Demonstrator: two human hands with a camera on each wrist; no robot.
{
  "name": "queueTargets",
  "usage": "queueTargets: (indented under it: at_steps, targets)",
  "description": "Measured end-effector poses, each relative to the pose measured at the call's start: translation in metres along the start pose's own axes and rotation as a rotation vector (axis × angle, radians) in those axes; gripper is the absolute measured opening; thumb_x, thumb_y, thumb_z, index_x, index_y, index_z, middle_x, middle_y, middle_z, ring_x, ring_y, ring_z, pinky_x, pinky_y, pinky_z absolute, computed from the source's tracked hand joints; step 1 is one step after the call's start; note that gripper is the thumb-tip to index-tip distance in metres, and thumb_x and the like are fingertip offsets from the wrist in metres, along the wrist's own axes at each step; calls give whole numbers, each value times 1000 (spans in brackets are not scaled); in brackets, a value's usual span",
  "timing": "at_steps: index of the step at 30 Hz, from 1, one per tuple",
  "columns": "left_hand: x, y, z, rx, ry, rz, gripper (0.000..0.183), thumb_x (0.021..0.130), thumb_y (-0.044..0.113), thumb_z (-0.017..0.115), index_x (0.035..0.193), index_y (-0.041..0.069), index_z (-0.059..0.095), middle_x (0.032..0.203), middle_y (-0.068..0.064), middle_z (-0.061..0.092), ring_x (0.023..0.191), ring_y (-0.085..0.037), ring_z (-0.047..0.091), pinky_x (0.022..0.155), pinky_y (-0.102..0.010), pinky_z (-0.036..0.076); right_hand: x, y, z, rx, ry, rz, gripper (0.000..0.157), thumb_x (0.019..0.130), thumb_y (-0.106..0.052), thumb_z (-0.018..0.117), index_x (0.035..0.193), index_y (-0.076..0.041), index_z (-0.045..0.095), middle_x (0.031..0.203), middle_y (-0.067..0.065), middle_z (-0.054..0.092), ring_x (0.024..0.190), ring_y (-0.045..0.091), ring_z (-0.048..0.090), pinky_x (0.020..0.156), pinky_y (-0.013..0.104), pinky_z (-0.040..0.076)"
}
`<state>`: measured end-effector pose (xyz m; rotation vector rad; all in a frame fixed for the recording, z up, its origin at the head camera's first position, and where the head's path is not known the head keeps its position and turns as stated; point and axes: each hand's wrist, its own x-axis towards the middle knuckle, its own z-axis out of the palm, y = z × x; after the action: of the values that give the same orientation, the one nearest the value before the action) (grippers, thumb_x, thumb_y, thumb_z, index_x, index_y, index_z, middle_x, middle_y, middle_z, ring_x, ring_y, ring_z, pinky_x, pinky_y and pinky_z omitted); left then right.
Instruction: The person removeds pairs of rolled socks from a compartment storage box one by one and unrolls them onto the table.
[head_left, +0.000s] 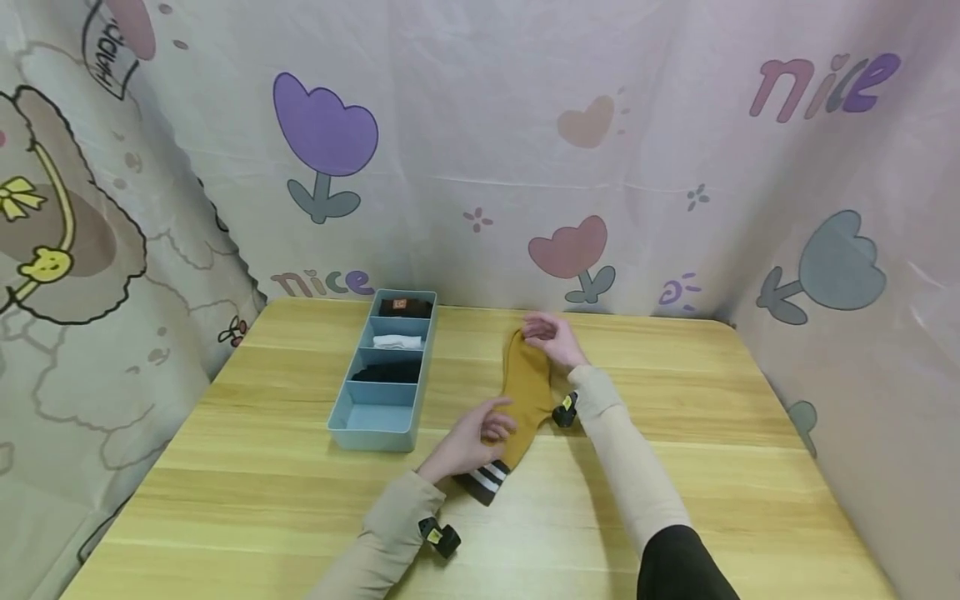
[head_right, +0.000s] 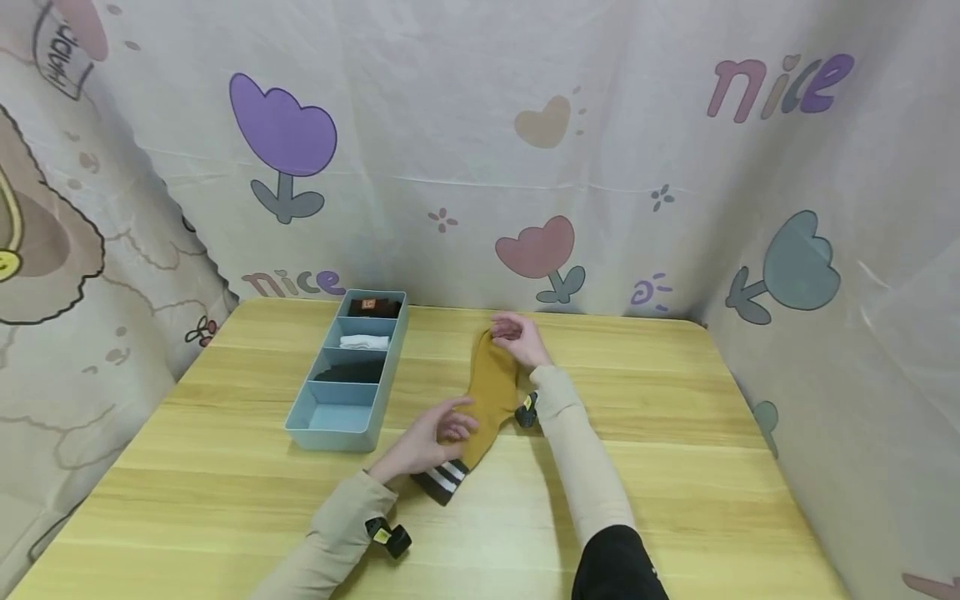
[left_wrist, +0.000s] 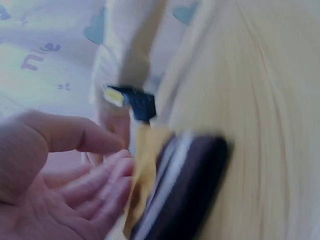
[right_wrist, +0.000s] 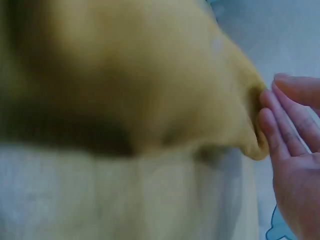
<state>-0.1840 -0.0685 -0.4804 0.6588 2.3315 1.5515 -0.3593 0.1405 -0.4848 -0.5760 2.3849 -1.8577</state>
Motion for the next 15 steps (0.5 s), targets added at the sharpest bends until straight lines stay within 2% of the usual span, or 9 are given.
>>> queueTargets:
  at_steps: [3,5,7,10,15]
  targets:
    - [-1,3,5,-85,28,-80,74,85,-3,68,149,-10,31,112,-26,69,101,-36,69,84,-30,58,-3,5,-3,-28,-14,47,54,90,13,62,141,16,44,126,39,60,121,52,58,106,43,51]
    - [-3,4,7,-68,55,-128,76,87,3,70,150,-9,30,110,-24,71,100,-34,70,82,-32,59,-5,6,-4,-45,-31,66,56,91,13,61,143,16,40,130,40,58,124,52,56,110,54,45]
    - [-3,4,8,-20,98,-154,75,88,7,70,150,-7,31,110,-20,71,99,-33,70,81,-35,59,-5,7,-4,-45,-42,70,58,90,13,60,143,17,38,133,40,55,126,52,54,111,54,43]
    - [-1,3,7,34,156,-174,72,88,9,70,149,-5,33,111,-16,70,97,-28,70,79,-34,58,-4,7,-5,-68,-54,74,59,90,13,60,144,17,36,136,40,53,126,52,53,112,55,42]
    - [6,-3,5,72,211,-189,69,87,6,68,148,-2,36,116,-14,66,93,-23,67,76,-31,55,-7,10,-12,-151,-34,77,59,90,10,61,143,18,36,133,40,55,122,51,53,110,51,44]
